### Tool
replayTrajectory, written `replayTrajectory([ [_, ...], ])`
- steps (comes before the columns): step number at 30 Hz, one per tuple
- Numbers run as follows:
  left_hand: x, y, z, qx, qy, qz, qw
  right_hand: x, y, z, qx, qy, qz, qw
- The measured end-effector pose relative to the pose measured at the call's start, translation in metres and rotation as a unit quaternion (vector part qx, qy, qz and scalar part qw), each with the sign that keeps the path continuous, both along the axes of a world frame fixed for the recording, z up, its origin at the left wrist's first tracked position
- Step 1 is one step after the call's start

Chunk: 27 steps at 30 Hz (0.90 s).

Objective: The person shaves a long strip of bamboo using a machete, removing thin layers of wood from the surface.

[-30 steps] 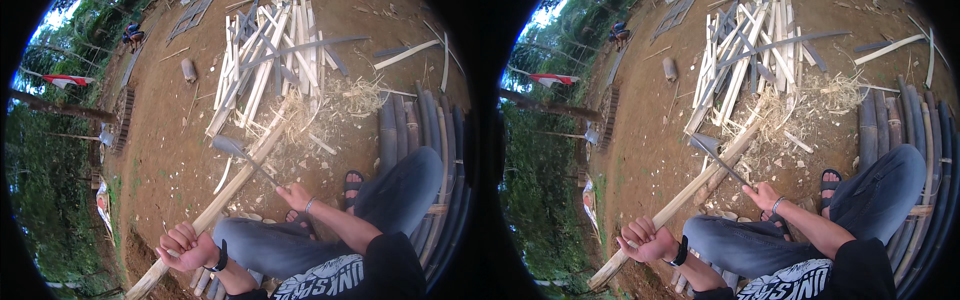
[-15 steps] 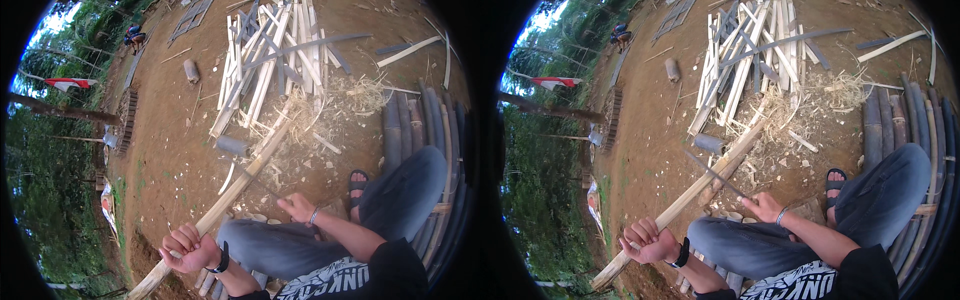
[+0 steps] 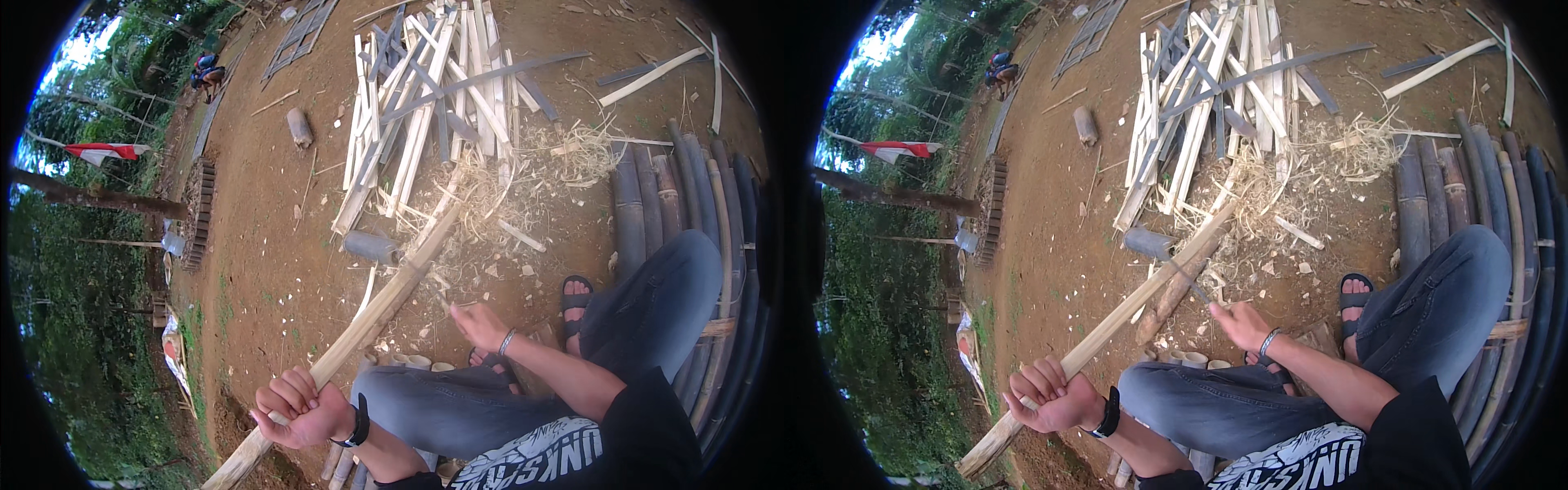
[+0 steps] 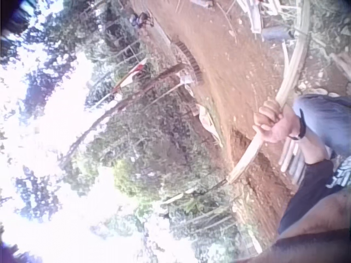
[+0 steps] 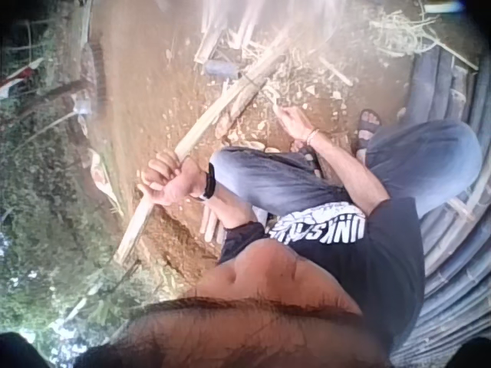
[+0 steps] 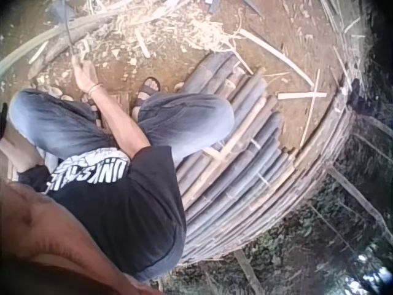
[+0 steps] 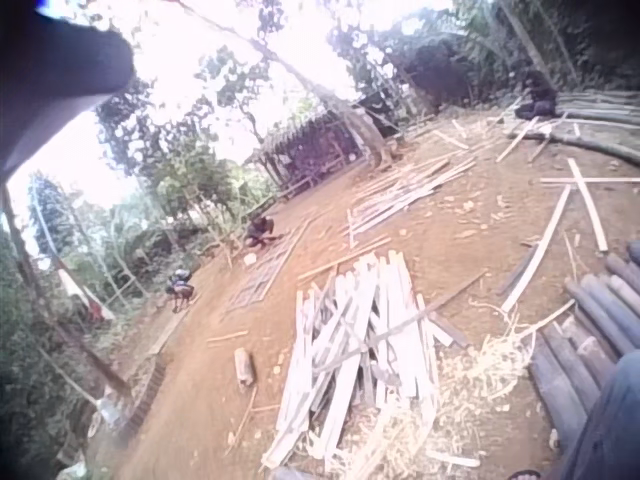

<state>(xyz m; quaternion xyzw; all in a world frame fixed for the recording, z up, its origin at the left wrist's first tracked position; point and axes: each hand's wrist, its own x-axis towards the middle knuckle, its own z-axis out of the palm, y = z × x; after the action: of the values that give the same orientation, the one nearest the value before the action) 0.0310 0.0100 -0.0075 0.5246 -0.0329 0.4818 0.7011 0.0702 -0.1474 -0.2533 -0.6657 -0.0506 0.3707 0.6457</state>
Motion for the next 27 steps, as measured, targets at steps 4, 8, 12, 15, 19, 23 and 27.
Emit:
replayTrajectory([
  [4,0.002,0.008,0.003,-0.016,0.003,-0.004,1.0,-0.022,0.004,0.052,0.106,-0.091,0.046,0.989],
  [8,0.005,0.008,0.002,-0.009,0.007,0.001,1.0,0.006,0.014,-0.021,0.015,-0.023,0.0,1.0],
  [12,-0.001,0.013,-0.005,-0.005,-0.008,0.012,1.0,0.021,0.018,-0.007,0.032,0.101,-0.022,0.994],
  [15,-0.003,0.02,-0.008,-0.014,-0.009,0.003,1.0,-0.017,0.021,0.031,0.052,-0.101,0.041,0.993],
  [19,-0.022,0.019,-0.003,-0.01,0.005,0.034,0.999,-0.004,0.016,0.02,0.021,-0.12,0.069,0.99],
  [23,-0.005,0.017,-0.019,-0.013,-0.012,-0.009,1.0,0.03,0.003,-0.024,-0.026,0.081,-0.032,0.996],
  [27,-0.019,0.021,-0.011,0.03,-0.022,-0.048,0.998,-0.028,0.015,0.053,0.094,-0.07,0.079,0.99],
])
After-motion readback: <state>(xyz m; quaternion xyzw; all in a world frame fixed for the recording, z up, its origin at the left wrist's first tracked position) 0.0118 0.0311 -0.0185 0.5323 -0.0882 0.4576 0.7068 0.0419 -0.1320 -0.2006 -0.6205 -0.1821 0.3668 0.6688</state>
